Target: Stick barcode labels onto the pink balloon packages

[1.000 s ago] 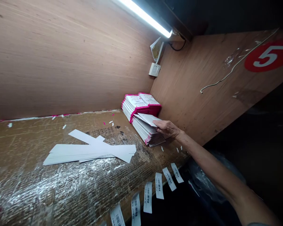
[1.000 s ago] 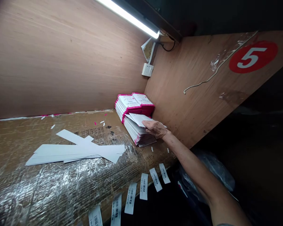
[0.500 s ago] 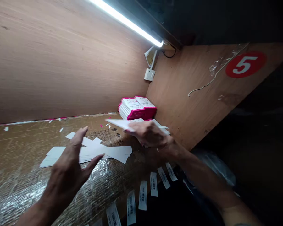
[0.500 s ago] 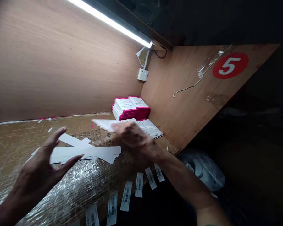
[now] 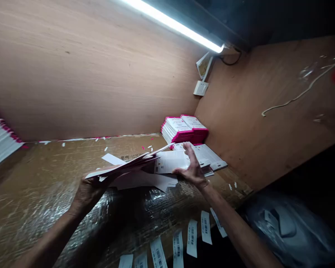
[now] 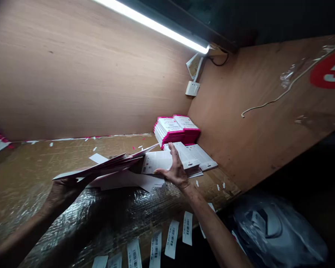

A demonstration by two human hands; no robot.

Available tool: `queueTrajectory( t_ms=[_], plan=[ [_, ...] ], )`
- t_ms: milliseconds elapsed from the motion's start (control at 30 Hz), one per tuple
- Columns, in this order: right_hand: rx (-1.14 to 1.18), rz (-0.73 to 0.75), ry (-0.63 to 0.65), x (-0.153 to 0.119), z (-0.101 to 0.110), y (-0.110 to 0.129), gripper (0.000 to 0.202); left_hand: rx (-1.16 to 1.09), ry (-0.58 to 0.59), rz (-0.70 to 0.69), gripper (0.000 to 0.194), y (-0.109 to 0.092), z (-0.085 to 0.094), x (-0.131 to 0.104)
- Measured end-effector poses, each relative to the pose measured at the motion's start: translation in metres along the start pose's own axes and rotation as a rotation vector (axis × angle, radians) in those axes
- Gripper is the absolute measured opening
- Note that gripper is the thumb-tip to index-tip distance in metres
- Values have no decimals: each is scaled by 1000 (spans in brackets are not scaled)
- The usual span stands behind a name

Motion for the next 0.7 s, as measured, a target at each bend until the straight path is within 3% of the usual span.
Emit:
queueTrajectory(
  t_ms=[100,233,367,433,533,700],
  plan=[
    [360,-166,175,8,-62,-22,117,-58,-77,71,21,7,19,-4],
    [635,-348,152,21,-108,-22,109,-93,-132,104,22,5,38,-13],
    [734,-522,101,23,-128,-18,97,-179,-150,104,28,2,49,-15],
    [737,-563,152,24,-140,-9,95,-219,-153,98,30,2,51,-14],
    [747,-503,270,34,-154,15,89,-264,-184,74,32,-1,57,-11],
    [665,-589,94,61,-132,6,78,-360,-320,-58,40,-34,93,-9]
  ],
)
Point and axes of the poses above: each hand's wrist, its own x-axis towards the middle knuckle, its own z-axis out of the back of the hand, y = z × x, the point moved 10 cm from there along x, towards the middle knuckle, and after that the axes turned 8 degrees about -x, right-handed, at the moved point
